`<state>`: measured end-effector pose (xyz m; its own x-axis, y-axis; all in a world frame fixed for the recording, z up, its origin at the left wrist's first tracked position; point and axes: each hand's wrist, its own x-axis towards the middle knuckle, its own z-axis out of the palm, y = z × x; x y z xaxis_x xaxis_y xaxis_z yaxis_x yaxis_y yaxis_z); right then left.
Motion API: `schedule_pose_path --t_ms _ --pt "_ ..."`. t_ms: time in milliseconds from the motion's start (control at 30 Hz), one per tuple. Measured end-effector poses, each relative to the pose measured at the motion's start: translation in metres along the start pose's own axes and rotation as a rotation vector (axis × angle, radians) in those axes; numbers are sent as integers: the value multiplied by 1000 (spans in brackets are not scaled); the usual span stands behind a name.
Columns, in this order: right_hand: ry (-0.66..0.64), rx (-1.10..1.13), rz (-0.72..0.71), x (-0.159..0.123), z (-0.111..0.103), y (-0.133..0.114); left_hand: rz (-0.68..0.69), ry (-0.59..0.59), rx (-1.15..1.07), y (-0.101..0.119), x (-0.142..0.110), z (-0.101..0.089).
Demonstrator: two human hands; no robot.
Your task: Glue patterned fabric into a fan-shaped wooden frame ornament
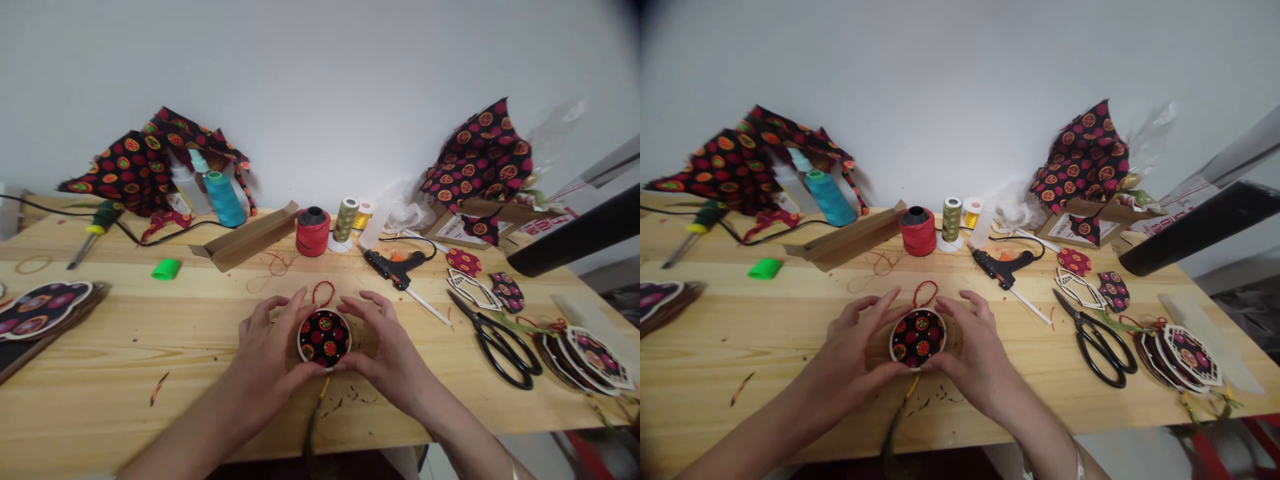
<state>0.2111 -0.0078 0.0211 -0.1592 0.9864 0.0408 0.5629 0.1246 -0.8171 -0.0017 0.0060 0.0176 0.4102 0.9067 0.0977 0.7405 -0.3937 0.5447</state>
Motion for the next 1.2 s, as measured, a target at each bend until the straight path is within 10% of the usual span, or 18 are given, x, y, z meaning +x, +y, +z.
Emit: schedule_pose_path --t_ms 1200 --pt "-27 -63 -71 -1 2 7 -10 -16 15 0 1 8"
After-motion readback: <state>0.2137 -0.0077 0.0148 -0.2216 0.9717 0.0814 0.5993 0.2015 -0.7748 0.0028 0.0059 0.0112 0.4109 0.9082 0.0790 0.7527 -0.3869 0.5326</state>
